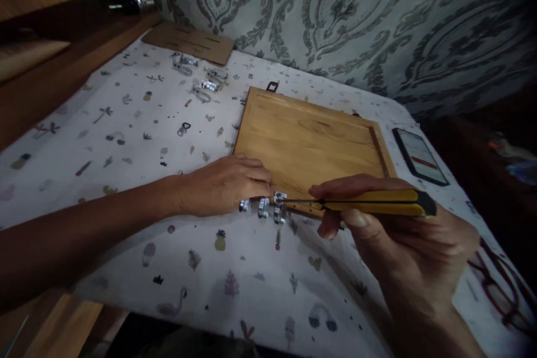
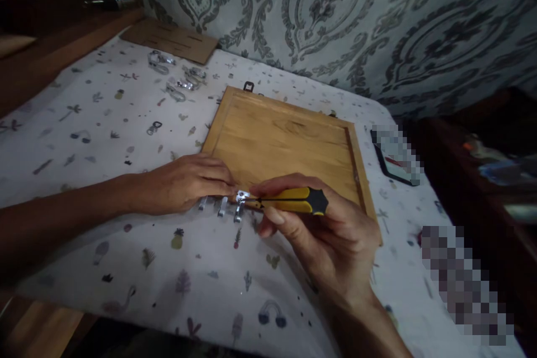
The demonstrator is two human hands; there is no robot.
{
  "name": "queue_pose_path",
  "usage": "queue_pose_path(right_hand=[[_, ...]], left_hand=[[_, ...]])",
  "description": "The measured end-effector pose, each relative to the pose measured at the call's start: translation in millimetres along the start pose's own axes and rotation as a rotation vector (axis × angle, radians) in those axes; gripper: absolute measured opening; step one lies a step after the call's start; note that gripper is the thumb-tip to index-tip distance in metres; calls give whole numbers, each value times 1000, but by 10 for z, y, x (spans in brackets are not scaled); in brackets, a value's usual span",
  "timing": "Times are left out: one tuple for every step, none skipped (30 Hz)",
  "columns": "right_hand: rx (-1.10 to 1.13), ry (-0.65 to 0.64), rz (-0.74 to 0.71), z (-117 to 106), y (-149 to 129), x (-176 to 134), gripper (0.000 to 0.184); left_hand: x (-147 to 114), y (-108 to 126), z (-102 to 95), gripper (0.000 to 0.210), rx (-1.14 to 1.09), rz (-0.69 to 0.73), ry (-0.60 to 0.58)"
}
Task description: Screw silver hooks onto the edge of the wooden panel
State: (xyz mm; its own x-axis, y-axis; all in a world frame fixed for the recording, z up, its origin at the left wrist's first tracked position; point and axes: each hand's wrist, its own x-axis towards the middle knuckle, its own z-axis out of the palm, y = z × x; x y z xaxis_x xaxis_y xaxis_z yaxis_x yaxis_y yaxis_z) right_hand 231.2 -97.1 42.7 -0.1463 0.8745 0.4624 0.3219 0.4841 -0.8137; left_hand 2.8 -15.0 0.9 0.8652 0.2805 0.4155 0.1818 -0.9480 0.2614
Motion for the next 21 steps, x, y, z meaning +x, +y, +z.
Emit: queue_pose_path(right_hand=[[-7,23,-5,14,4,-2,10],[-14,47,-10,30,10,-7,9],[-23,67,-13,46,19,-15,10],[-37,91,-22,61,30,-25,11],[-56,123,-34,73,44,-36,13],[-81,152,-45,83,58,-46,15],[-107,174,-57,89,70,-56,16],[-125,181,-60,93,79,-62,16],[-129,179,-64,96,83,-66,17],[-123,170,-63,99,81,-66,17],[-109,162,-61,102,72,-64,16],[-97,173,-65,108,57,-61,15],[-93,203,-72,115,39,-56,12],[-98,248,-74,123,20,-51,9],[-104,302,-72,131,2,-46,6],[-108,353,-60,140,-11,-42,6],[-107,390,-46,147,-19,-38,6],[-101,403,-28,153,-21,-35,6],[-90,394,-14,158,-17,-31,6],[-81,377,-4,161,-10,-28,5],[-78,355,-2,164,1,-25,4]], left_hand=[[-1,-2,3,27,0,-1,2],[-4,-3,5,26,2,-4,-2],[-6,-4,5,25,5,-8,-9],[-10,-4,4,24,10,-12,-17],[-13,-4,1,24,15,-13,-21],[-15,-3,-2,24,19,-10,-20],[-17,-2,-4,25,23,-6,-16],[-18,-1,-6,25,25,-1,-13],[-19,1,-7,26,25,0,-10],[-19,2,-7,26,25,-1,-9],[-19,2,-5,26,23,-4,-11],[-19,2,-2,25,22,-9,-13],[-19,2,1,24,19,-12,-14],[-19,1,5,23,16,-13,-11],[-19,0,8,22,12,-12,-8],[-20,-1,11,22,8,-11,-5],[-21,-3,13,22,6,-11,-3],[-22,-5,14,23,5,-11,0],[-24,-8,14,25,2,-9,0],[-25,-10,13,27,0,-10,-1],[-27,-12,11,28,-1,-8,-2]])
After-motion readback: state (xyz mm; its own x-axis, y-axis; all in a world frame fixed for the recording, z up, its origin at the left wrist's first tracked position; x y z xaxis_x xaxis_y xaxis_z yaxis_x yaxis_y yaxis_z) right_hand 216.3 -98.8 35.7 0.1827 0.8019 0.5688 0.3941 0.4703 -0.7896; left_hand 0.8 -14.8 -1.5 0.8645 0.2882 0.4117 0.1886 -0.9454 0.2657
